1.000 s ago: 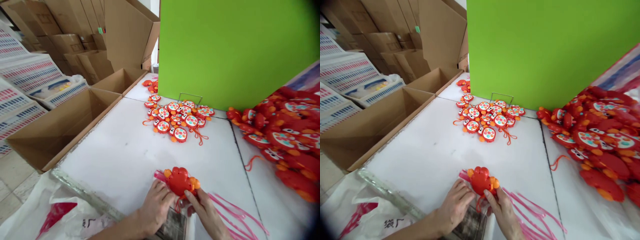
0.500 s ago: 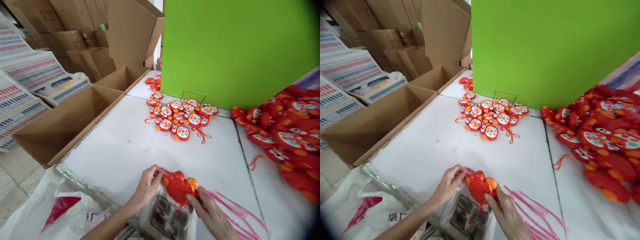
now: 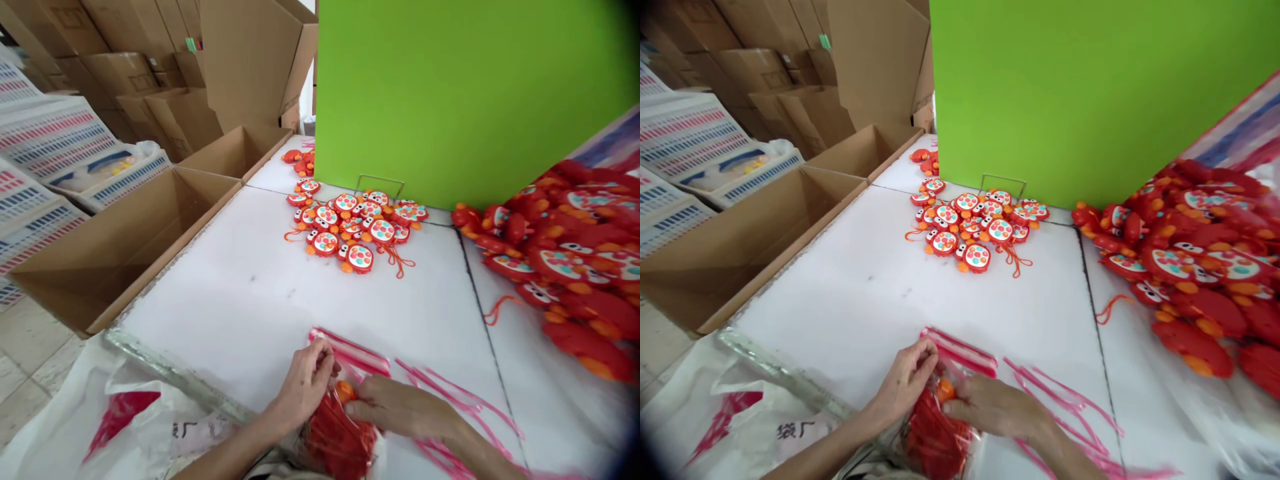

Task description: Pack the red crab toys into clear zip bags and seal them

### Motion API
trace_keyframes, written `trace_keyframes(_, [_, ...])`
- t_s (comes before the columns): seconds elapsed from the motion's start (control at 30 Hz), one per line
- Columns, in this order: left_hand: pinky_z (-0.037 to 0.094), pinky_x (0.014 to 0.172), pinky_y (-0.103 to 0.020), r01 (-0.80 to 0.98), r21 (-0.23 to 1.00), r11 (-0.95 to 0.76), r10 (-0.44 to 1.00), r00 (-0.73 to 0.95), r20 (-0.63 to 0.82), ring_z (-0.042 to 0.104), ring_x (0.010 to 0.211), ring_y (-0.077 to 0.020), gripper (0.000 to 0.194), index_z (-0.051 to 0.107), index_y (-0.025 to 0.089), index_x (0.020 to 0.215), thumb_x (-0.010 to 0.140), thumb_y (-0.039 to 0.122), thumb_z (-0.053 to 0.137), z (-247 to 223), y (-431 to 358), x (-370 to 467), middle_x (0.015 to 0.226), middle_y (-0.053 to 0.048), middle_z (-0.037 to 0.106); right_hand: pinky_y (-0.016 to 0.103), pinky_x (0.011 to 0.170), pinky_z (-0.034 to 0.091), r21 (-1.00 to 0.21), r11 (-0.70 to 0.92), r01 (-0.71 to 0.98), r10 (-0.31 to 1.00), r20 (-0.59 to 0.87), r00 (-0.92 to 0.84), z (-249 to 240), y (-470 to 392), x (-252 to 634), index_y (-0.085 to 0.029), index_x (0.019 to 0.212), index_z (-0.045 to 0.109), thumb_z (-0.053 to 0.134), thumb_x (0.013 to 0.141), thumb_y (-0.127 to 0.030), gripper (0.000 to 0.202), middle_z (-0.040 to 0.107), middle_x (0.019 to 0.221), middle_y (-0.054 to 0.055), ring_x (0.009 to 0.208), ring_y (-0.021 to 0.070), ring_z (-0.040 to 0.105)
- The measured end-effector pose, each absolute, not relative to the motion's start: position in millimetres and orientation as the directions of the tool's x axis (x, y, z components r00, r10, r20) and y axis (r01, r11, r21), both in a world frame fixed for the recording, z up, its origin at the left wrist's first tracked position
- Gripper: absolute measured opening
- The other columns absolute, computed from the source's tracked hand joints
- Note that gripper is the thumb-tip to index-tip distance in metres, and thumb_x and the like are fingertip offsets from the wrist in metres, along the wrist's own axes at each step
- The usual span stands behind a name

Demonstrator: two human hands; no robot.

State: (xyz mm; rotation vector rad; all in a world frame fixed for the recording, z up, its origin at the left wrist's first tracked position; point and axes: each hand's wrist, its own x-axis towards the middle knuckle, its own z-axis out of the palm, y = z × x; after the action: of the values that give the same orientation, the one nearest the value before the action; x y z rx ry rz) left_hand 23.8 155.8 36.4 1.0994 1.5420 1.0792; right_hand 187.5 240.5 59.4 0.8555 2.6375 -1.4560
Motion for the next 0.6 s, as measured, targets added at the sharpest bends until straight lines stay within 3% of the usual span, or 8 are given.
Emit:
trace_keyframes(0.17, [0.038,0.059,-0.022,0.111,0.971,0.214,0.955,-0.232,-0.184,0.048,0.061,-0.0126,0.02,0.048,0.019,0.075,0.09,0.031,0.042,38,158,23,0.065,0.002,0.051,0.027,0.06,0.04,-0.578,0.576,0.578,0.606,-0.173,-0.776,61,237,172,-0.021,0.073,0.062,0.055,0.082,-0.02,0.012,0.063,0.073,0.003,0.068,0.0193,0.058])
trace_keyframes(0.23, [0.038,0.061,-0.022,0.067,0.973,0.222,0.949,-0.244,-0.199,0.048,0.063,-0.0129,0.021,0.049,0.018,0.075,0.09,0.032,0.043,36,159,23,0.067,0.002,0.05,0.027,0.064,0.042,-0.645,0.543,0.538,0.582,-0.172,-0.795,59,237,166,-0.021,0.079,0.063,0.051,0.083,-0.017,0.013,0.064,0.076,0.002,0.07,0.0179,0.059])
trace_keyframes(0.33, [0.038,0.06,-0.023,0.039,0.969,0.242,0.936,-0.271,-0.223,0.047,0.063,-0.0131,0.021,0.048,0.018,0.074,0.089,0.033,0.044,30,157,24,0.067,0.003,0.049,0.023,0.063,0.042,-0.785,0.451,0.424,0.459,-0.204,-0.865,55,236,159,-0.02,0.072,0.064,0.049,0.08,-0.009,0.02,0.063,0.073,-0.001,0.066,0.0137,0.058])
trace_keyframes(0.43, [0.038,0.062,-0.023,0.001,0.968,0.25,0.929,-0.283,-0.24,0.047,0.065,-0.0132,0.021,0.049,0.018,0.075,0.089,0.032,0.045,26,154,26,0.068,0.002,0.051,0.02,0.057,0.04,-0.817,0.443,0.37,0.363,-0.214,-0.907,55,234,157,-0.019,0.065,0.064,0.049,0.074,-0.003,0.024,0.061,0.067,-0.002,0.061,0.0115,0.056])
trace_keyframes(0.6, [0.04,0.065,-0.023,-0.064,0.969,0.237,0.918,-0.313,-0.245,0.051,0.069,-0.0137,0.023,0.05,0.018,0.076,0.09,0.035,0.044,30,152,25,0.072,0.001,0.054,0.026,0.067,0.043,-0.756,0.486,0.438,0.463,-0.202,-0.863,63,233,160,-0.019,0.077,0.066,0.042,0.083,-0.009,0.027,0.065,0.074,0.002,0.069,0.0157,0.059])
